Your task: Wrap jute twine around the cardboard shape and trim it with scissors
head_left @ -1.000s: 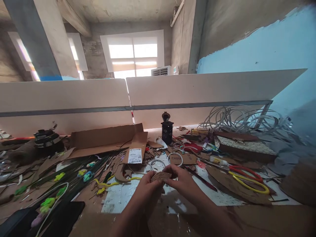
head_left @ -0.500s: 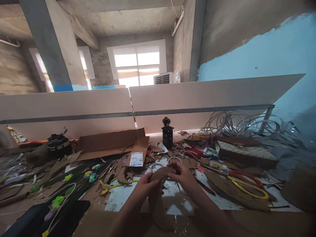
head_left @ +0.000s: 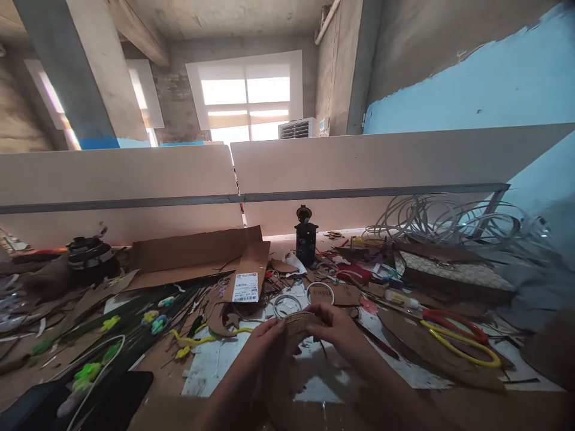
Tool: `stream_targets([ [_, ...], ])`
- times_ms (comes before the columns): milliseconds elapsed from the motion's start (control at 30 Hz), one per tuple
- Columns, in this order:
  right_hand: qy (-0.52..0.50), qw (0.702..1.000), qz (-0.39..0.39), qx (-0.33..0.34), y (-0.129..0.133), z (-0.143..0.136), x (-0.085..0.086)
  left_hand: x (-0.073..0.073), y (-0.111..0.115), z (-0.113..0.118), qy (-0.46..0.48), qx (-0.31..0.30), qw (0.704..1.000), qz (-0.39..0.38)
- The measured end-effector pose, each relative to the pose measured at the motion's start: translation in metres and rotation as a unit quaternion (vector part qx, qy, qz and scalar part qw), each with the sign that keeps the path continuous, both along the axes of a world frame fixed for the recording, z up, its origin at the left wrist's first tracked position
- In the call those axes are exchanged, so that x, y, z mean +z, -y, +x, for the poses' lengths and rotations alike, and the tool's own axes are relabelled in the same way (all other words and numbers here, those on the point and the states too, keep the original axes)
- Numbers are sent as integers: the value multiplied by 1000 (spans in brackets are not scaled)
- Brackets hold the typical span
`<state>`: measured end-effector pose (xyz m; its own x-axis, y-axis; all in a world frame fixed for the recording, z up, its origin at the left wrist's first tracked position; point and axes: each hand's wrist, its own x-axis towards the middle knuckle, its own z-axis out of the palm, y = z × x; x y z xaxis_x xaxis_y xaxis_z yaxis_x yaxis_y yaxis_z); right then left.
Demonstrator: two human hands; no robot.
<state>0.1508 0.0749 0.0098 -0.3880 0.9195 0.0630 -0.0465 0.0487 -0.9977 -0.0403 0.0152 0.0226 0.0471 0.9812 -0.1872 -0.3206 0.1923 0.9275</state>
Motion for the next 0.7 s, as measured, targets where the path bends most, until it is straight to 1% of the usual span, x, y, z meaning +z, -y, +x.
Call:
stream_targets([
  [67, -11, 999, -1, -36, -3, 0, -6, -8, -3, 1, 19, 1, 1000, -6],
  [133, -19, 998, -4, -58, -5, 1, -10, -16, -7, 1, 32, -12, 999, -13],
  [233, -6, 998, -23, -65, -6, 1, -13, -29, -13, 0, 21, -15, 999, -23],
  [333, 19, 997, -40, -62, -5, 1, -14, -36, -16, -3, -12, -19, 999, -36],
  [400, 21, 996, -55, -70, -3, 1, -16, -39, -15, -6, -22, -18, 998, -53],
  [433, 19, 994, -65, -81, -1, 0, -17, -39, -14, -8, -30, -1, 997, -67],
  [533, 19, 987, -103, -121, 6, -1, -22, -40, -9, -15, -72, 87, 986, -124],
  [567, 23, 985, -113, -129, 9, -1, -24, -40, -7, -16, -84, 106, 981, -142],
  [600, 29, 983, -118, -136, 11, 0, -25, -40, -6, -17, -90, 112, 977, -155],
  [700, 51, 982, -120, -138, 14, 2, -28, -36, -2, -17, -89, 102, 976, -171],
])
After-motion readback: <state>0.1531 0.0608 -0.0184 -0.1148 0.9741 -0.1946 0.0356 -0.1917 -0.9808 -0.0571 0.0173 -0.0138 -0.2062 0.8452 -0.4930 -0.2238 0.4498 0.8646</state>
